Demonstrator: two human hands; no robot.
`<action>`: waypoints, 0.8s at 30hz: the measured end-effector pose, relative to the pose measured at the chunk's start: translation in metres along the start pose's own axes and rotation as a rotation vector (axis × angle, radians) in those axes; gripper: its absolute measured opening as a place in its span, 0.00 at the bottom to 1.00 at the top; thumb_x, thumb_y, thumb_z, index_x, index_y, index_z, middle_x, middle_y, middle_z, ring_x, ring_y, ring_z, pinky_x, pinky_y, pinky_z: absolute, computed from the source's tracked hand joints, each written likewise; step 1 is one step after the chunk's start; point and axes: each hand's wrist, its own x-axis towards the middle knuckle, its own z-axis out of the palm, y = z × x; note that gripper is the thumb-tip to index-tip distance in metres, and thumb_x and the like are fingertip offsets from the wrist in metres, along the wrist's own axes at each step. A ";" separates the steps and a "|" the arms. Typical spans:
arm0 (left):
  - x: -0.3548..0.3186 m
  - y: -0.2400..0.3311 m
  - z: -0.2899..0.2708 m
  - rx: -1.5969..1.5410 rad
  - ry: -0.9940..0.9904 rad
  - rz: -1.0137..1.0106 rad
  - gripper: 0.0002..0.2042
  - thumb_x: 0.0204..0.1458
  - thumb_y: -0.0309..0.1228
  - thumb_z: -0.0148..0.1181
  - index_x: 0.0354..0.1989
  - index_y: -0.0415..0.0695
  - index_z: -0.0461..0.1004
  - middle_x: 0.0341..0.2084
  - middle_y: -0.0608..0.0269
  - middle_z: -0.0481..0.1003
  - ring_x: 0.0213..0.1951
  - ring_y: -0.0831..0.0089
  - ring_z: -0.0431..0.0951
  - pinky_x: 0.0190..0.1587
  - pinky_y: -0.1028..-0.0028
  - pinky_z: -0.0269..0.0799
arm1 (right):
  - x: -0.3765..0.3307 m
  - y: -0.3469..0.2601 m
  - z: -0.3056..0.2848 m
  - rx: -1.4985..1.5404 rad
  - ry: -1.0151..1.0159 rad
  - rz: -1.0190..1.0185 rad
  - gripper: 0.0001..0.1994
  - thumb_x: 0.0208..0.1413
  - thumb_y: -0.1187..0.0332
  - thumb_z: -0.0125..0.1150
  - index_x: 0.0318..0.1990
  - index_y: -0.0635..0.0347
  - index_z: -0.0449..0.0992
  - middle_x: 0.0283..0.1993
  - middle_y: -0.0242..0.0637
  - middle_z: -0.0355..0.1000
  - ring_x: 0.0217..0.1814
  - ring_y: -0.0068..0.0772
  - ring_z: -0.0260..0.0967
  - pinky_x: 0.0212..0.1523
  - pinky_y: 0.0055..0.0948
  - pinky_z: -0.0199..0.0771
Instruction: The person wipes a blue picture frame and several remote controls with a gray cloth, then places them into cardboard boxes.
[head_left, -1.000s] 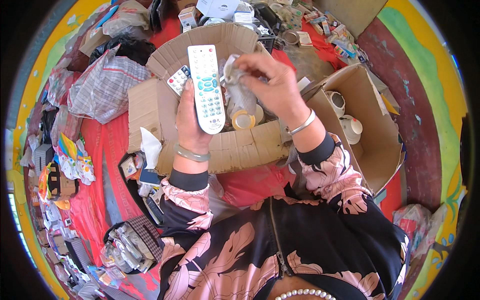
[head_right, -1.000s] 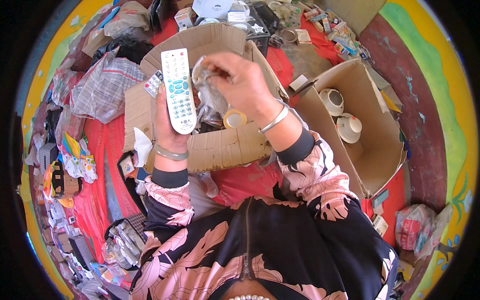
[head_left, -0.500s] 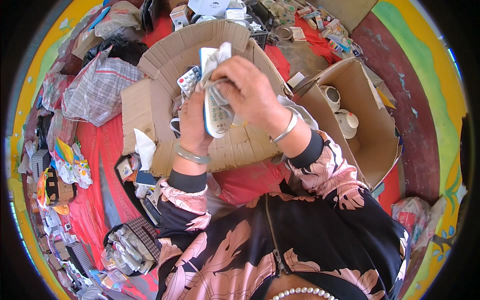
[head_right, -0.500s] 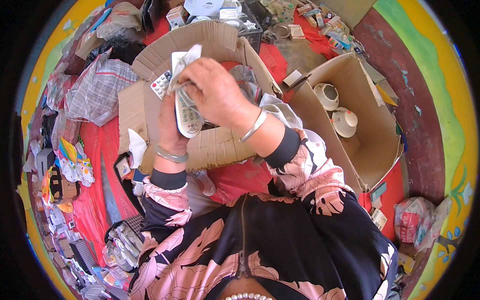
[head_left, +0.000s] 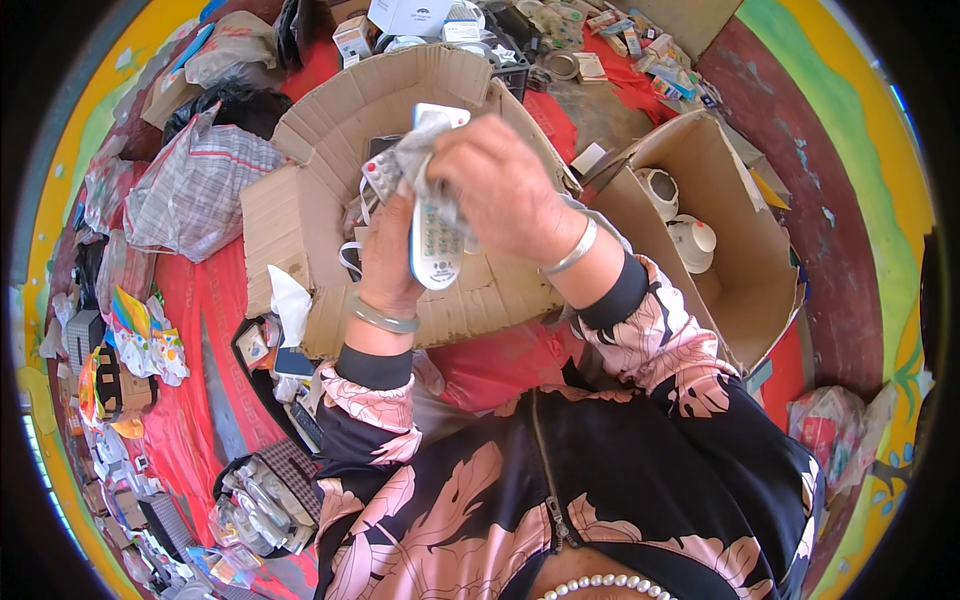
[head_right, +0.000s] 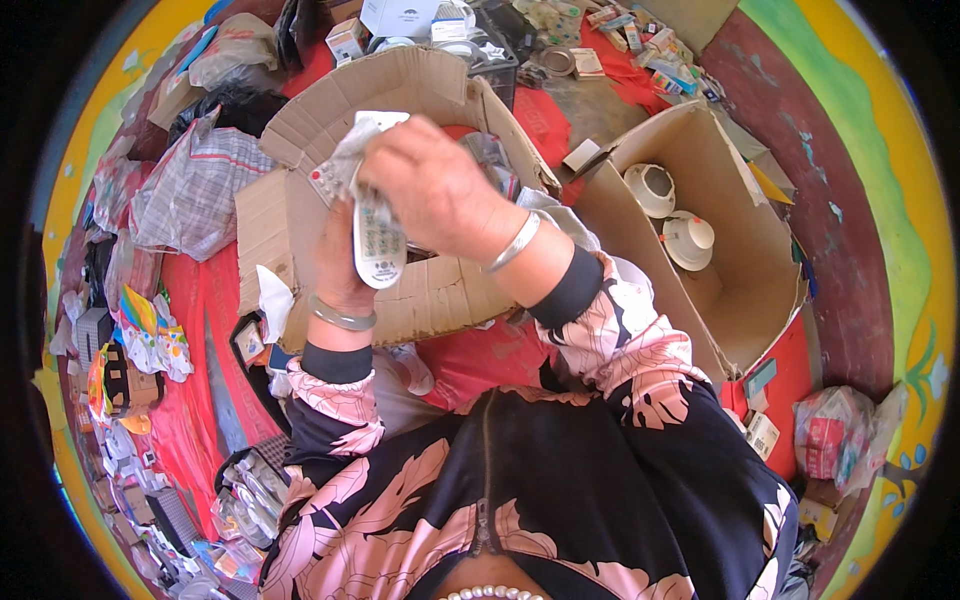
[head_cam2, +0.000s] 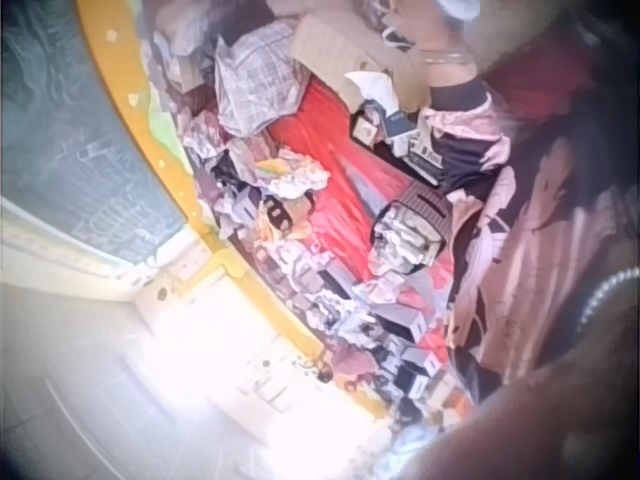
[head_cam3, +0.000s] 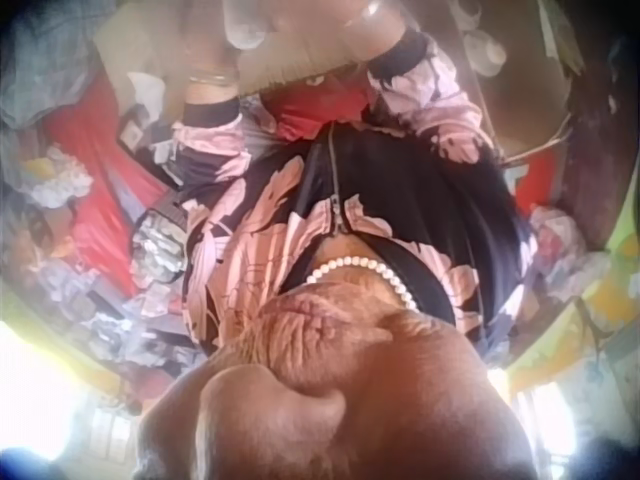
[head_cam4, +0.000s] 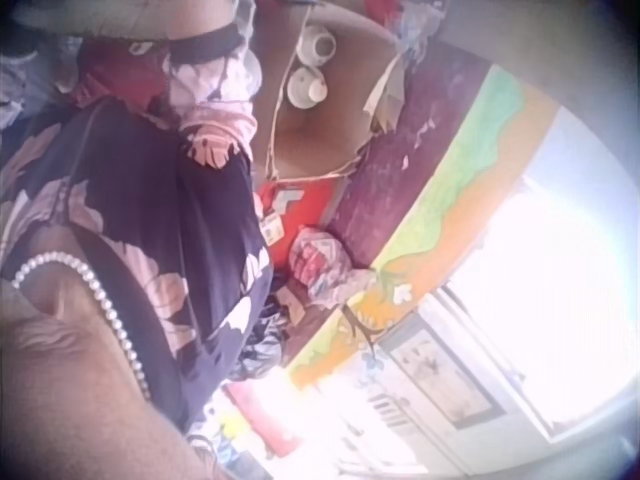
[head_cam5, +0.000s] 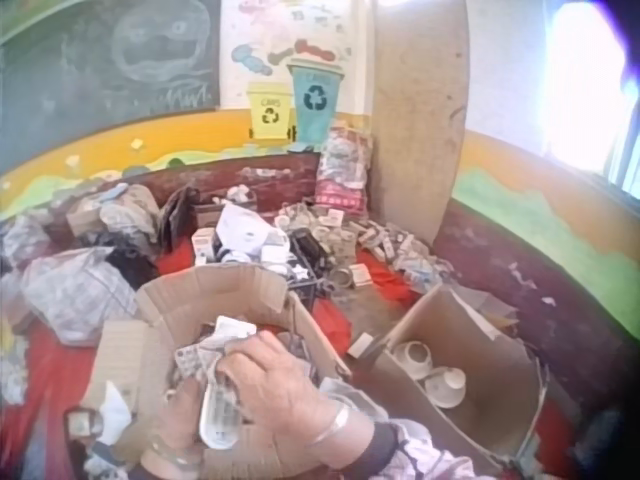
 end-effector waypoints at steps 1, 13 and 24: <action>0.001 0.000 0.004 0.052 -0.029 -0.013 0.19 0.59 0.42 0.46 0.51 0.43 0.67 0.41 0.65 0.73 0.41 0.76 0.74 0.41 0.76 0.70 | 0.003 0.004 -0.004 -0.036 0.068 0.036 0.09 0.38 0.80 0.57 0.30 0.60 0.71 0.32 0.40 0.68 0.35 0.44 0.65 0.36 0.34 0.69; 0.002 0.002 0.002 0.013 -0.044 -0.060 0.23 0.58 0.48 0.43 0.48 0.39 0.67 0.32 0.54 0.75 0.31 0.69 0.77 0.34 0.73 0.74 | -0.004 0.044 -0.016 0.087 0.412 0.513 0.11 0.47 0.84 0.55 0.38 0.60 0.74 0.34 0.33 0.69 0.33 0.21 0.67 0.35 0.17 0.67; 0.008 0.001 -0.014 -0.019 0.060 0.022 0.21 0.60 0.44 0.41 0.55 0.43 0.62 0.47 0.59 0.70 0.46 0.70 0.73 0.48 0.70 0.70 | -0.005 -0.011 0.023 0.184 0.024 0.374 0.11 0.40 0.83 0.58 0.33 0.60 0.74 0.37 0.40 0.69 0.39 0.44 0.68 0.39 0.32 0.70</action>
